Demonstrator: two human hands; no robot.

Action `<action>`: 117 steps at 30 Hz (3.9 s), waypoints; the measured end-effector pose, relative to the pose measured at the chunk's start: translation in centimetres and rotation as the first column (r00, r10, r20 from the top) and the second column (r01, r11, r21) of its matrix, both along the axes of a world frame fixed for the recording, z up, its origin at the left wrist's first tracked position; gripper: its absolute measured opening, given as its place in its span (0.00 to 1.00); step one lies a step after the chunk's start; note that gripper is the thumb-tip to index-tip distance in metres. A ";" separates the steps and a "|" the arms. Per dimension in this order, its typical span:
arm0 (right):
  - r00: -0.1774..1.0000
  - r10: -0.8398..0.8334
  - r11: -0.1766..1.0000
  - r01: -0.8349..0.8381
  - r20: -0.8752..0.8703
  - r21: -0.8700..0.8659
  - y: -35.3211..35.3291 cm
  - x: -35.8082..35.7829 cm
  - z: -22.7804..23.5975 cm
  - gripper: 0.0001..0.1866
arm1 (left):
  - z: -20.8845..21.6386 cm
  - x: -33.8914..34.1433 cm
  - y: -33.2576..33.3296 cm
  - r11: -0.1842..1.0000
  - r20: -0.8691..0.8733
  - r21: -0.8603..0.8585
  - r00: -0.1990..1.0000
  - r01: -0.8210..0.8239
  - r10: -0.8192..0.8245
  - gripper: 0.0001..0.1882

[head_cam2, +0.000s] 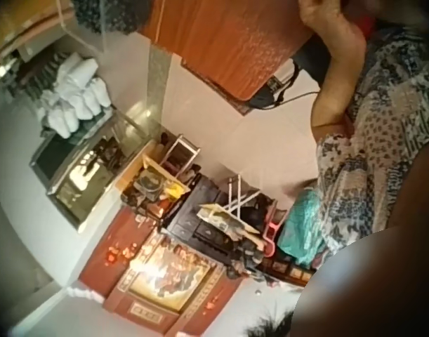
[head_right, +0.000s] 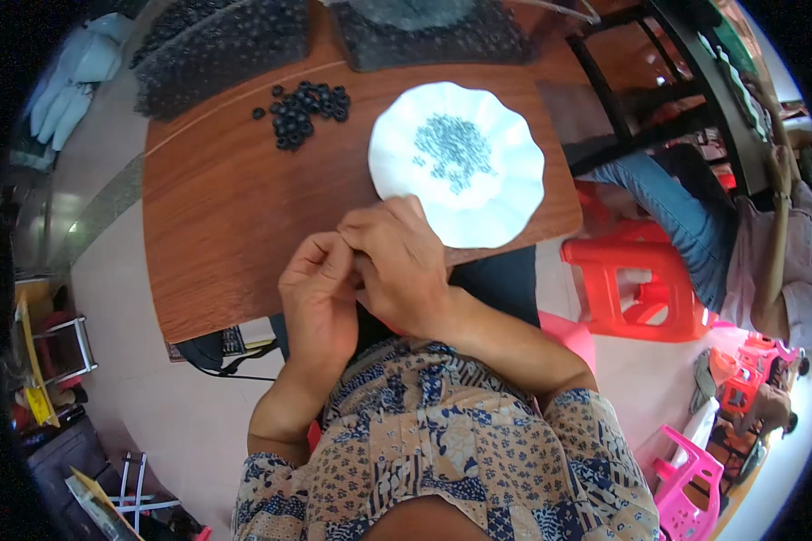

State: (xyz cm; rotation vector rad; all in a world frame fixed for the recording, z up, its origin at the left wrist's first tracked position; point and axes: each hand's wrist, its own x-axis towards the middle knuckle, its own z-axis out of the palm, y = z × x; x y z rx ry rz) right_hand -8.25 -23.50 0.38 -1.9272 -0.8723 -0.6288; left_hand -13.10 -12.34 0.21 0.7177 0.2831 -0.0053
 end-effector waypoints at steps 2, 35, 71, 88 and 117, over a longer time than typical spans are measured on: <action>0.999 0.009 1.000 -0.009 -0.042 0.006 0.1 -0.5 0.5 0.18 | 0.4 0.0 0.3 0.999 0.011 0.032 1.000 -0.004 0.004 0.06; 0.974 0.156 0.988 -0.153 -0.164 0.033 -2.4 -0.2 1.6 0.13 | 0.1 17.6 13.9 -0.294 0.166 0.923 0.947 -0.247 -0.274 0.13; 0.849 0.195 0.981 -0.159 -0.492 0.114 -4.0 -0.1 2.7 0.12 | 1.8 1.6 2.1 0.910 -0.088 0.141 0.920 0.390 -0.381 0.09; 0.992 0.019 0.997 -0.027 -0.122 -0.071 -3.5 -0.9 3.3 0.14 | 1.4 0.5 1.1 0.938 -0.043 -0.030 0.937 0.346 -0.347 0.12; 0.936 -0.332 0.736 0.333 0.114 -0.589 -5.3 6.3 1.0 0.08 | -0.8 1.5 1.6 0.932 0.036 -0.156 0.945 0.327 -0.325 0.09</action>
